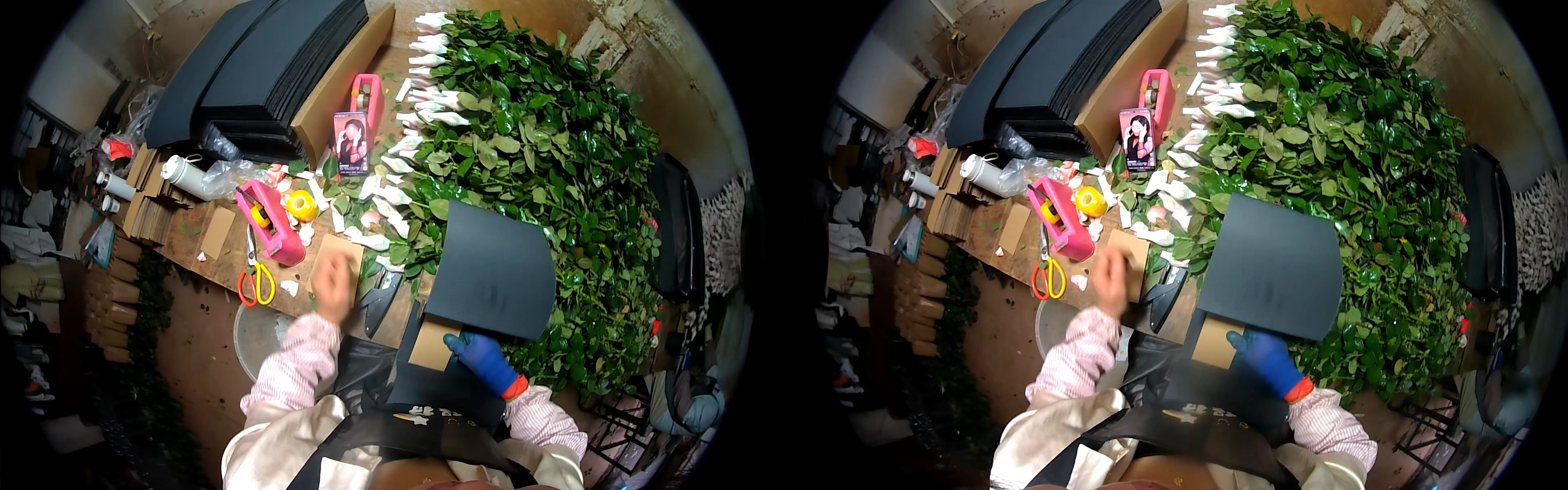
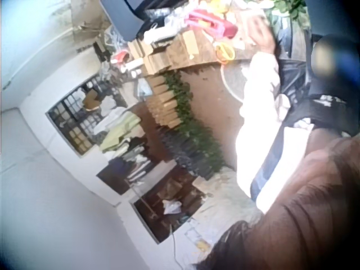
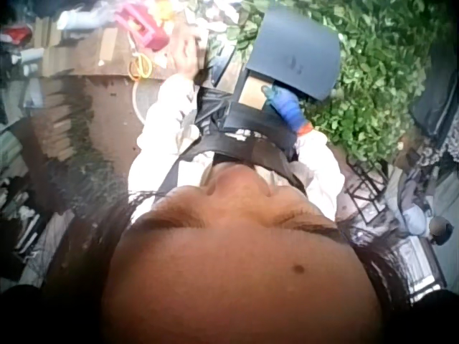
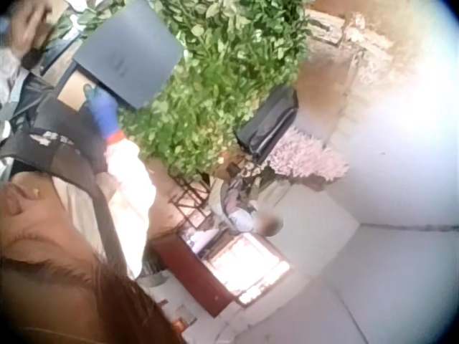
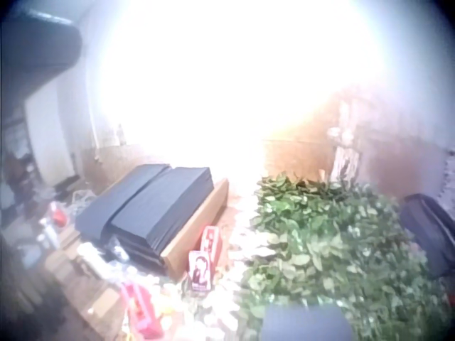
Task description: The person arranges artificial flowers and greenery into black rectangular trays. They place white and pink flower buds and green leaves into the trays, then cover them with cardboard and clear plastic sheets.
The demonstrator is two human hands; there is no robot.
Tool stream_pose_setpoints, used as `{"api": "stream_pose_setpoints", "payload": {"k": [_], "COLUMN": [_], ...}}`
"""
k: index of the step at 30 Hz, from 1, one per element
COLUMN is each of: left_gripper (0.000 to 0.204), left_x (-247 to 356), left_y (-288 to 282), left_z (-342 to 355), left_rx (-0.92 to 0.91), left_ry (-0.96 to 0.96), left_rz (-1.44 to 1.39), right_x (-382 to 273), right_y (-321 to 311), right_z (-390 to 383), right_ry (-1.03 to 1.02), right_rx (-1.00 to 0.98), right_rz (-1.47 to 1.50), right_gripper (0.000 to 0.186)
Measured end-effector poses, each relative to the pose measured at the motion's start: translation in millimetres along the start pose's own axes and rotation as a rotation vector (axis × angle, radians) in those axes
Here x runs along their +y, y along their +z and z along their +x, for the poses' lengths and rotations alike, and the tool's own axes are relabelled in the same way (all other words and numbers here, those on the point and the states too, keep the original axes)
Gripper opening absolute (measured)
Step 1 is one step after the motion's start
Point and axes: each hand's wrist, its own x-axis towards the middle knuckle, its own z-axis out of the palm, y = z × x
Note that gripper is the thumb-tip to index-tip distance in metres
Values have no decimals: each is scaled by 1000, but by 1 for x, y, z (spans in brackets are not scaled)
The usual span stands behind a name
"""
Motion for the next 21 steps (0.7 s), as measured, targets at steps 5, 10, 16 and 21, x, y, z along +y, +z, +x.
{"api": "stream_pose_setpoints", "payload": {"k": [5, 10, 16, 21], "left_gripper": [10, 43, 92, 92], "left_x": [69, 67, 54, 56], "left_y": [7, 46, 79, 78], "left_z": [-41, -56, -53, -53], "left_rx": [-634, -891, -1183, -1210], "left_ry": [652, 803, 830, 829], "left_rz": [166, 109, 270, 287], "right_x": [6, 0, -11, -54], "right_y": [0, 3, -4, -67], "right_z": [9, 5, 5, -41], "right_ry": [147, 101, 33, -436], "right_rx": [-119, -32, -79, -248], "right_rz": [-87, -37, -332, -356], "right_gripper": [58, 51, 51, 33]}}
